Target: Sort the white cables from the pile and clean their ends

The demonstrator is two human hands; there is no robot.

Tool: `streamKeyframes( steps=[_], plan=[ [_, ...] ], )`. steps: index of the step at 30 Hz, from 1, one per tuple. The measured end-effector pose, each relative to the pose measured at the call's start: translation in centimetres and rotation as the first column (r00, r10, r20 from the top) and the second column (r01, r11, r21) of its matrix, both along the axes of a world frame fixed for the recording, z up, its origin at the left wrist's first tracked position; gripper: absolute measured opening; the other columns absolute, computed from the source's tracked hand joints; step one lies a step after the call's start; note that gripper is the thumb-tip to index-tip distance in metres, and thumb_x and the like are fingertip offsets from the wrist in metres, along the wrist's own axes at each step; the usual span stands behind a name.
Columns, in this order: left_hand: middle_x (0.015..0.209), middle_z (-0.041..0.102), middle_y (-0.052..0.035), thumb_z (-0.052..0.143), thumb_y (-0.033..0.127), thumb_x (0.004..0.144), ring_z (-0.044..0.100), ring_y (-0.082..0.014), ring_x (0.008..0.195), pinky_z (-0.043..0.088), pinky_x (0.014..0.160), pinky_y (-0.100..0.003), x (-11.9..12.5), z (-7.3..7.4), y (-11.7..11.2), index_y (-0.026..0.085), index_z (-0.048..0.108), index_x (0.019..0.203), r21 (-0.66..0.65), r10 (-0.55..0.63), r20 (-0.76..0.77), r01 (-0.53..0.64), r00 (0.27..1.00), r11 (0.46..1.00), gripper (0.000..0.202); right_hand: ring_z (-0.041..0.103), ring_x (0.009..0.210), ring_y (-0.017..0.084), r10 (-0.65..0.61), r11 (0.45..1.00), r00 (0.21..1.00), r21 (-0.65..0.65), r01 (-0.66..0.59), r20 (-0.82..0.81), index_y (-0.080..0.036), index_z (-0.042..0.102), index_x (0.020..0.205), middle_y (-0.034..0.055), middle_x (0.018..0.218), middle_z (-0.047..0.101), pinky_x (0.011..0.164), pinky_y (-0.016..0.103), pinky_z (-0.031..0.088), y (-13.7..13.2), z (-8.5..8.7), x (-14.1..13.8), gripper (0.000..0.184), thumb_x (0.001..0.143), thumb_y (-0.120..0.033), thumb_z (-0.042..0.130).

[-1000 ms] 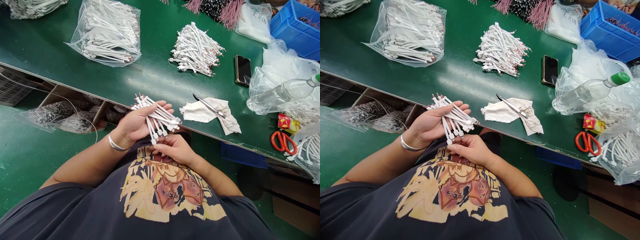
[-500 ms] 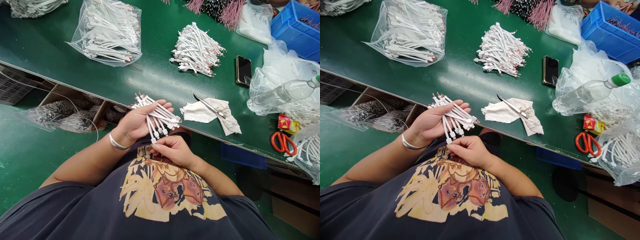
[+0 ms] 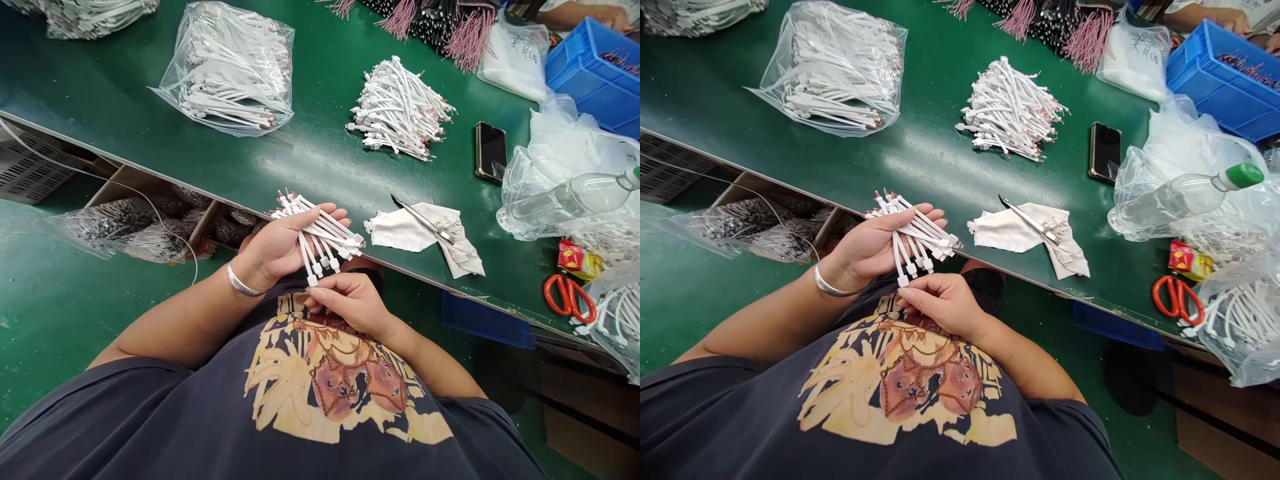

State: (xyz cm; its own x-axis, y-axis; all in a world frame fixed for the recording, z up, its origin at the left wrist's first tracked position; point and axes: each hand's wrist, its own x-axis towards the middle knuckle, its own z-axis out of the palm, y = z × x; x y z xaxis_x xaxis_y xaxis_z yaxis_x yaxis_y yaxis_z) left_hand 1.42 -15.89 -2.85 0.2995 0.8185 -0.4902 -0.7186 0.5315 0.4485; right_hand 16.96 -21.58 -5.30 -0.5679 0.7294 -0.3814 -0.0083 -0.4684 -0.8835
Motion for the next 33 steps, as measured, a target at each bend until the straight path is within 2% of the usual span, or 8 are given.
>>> streamKeyframes(
  steps=[7, 11, 13, 16, 19, 21, 25, 33],
  plan=[
    [0.104, 0.068, -0.0089, 0.045, 0.015, 0.09, 0.066, -0.0182, 0.095, 0.05, 0.093, -0.041, -0.2, 0.0, 0.1, 0.012, 0.064, 0.095, 0.043, -0.026, -0.051, 0.028, 0.998, 0.999, 0.02, 0.062, 0.059, 0.01, -0.001, 1.0, 1.0, 0.014, 0.001, -0.008, -0.014, 0.071, 0.079, 0.0041, 0.073, 0.071, 0.058, 0.022, 0.052, 0.0, -0.1, 0.1, 0.024, 0.076, -0.037, 0.068],
    [0.109, 0.067, -0.0089, 0.04, 0.019, 0.092, 0.062, -0.0207, 0.105, 0.049, 0.094, -0.042, -0.9, 2.3, 1.9, 0.014, 0.063, 0.101, 0.345, 0.076, -0.334, 0.047, 0.94, 0.938, 0.025, 0.063, 0.061, 0.01, 0.044, 0.998, 0.999, -0.044, -0.044, -0.016, -0.014, 0.072, 0.084, 0.0058, 0.076, 0.072, 0.055, 0.02, 0.049, 0.2, -0.8, 0.2, 0.028, 0.075, -0.039, 0.069],
    [0.111, 0.067, -0.008, 0.041, 0.022, 0.092, 0.061, -0.0215, 0.108, 0.048, 0.095, -0.041, -1.3, 3.5, 3.0, 0.016, 0.063, 0.106, 0.582, 0.238, -0.537, 0.152, 0.809, 0.799, 0.026, 0.064, 0.061, 0.011, 0.06, 0.996, 0.997, -0.068, -0.063, -0.055, -0.013, 0.072, 0.085, 0.0078, 0.077, 0.072, 0.051, 0.018, 0.045, 0.3, -1.5, 0.2, 0.032, 0.076, -0.043, 0.067],
    [0.12, 0.064, -0.0083, 0.05, 0.025, 0.088, 0.057, -0.0218, 0.114, 0.043, 0.1, -0.039, -1.6, 3.7, 3.8, 0.018, 0.061, 0.113, 0.727, 0.453, -0.687, 0.535, 0.569, 0.431, 0.028, 0.066, 0.064, 0.013, -0.009, 0.991, 0.975, -0.131, -0.02, -0.221, -0.013, 0.071, 0.091, 0.0107, 0.08, 0.072, 0.05, 0.018, 0.044, 0.6, -2.9, 0.2, 0.047, 0.077, -0.056, 0.059],
    [0.122, 0.063, -0.0123, 0.054, 0.023, 0.084, 0.056, -0.0238, 0.115, 0.04, 0.103, -0.041, -1.4, 1.0, 3.4, 0.016, 0.06, 0.114, 0.494, 0.523, -0.741, 0.87, 0.42, 0.001, 0.031, 0.067, 0.083, 0.019, -0.109, 0.968, 0.93, -0.249, 0.019, -0.352, -0.015, 0.067, 0.104, 0.0135, 0.097, 0.07, 0.062, 0.025, 0.051, 1.1, -3.9, 0.4, 0.067, 0.071, -0.071, 0.053],
    [0.12, 0.063, -0.0162, 0.048, 0.016, 0.085, 0.053, -0.0261, 0.119, 0.036, 0.106, -0.046, -1.2, -1.2, 2.8, 0.012, 0.062, 0.109, 0.345, 0.59, -0.717, 0.925, 0.371, -0.163, 0.028, 0.065, 0.092, 0.022, -0.14, 0.957, 0.909, -0.288, 0.023, -0.392, -0.016, 0.064, 0.108, 0.0134, 0.104, 0.068, 0.073, 0.033, 0.052, 1.5, -4.1, 0.5, 0.07, 0.067, -0.072, 0.057],
    [0.131, 0.054, -0.0191, 0.045, 0.014, 0.085, 0.045, -0.0269, 0.127, 0.03, 0.11, -0.047, -1.3, -3.4, 2.0, 0.007, 0.057, 0.118, 0.241, 0.669, -0.666, 0.944, 0.33, -0.226, 0.036, 0.064, 0.093, 0.023, -0.132, 0.957, 0.905, -0.291, 0.01, -0.404, -0.016, 0.064, 0.104, 0.0108, 0.101, 0.068, 0.082, 0.04, 0.051, 2.0, -4.2, 0.3, 0.057, 0.066, -0.058, 0.07],
    [0.135, 0.049, -0.022, 0.06, 0.044, 0.074, 0.04, -0.0335, 0.129, 0.024, 0.11, -0.05, -1.6, -1.8, 2.1, 0.005, 0.043, 0.134, 0.204, 0.583, -0.743, 0.941, 0.328, -0.269, 0.074, 0.067, 0.086, 0.02, -0.169, 0.928, 0.923, -0.371, 0.031, -0.346, -0.015, 0.069, 0.093, 0.0059, 0.092, 0.071, 0.084, 0.036, 0.05, 3.3, -3.2, -1.1, 0.032, 0.062, -0.017, 0.077]
  ],
)
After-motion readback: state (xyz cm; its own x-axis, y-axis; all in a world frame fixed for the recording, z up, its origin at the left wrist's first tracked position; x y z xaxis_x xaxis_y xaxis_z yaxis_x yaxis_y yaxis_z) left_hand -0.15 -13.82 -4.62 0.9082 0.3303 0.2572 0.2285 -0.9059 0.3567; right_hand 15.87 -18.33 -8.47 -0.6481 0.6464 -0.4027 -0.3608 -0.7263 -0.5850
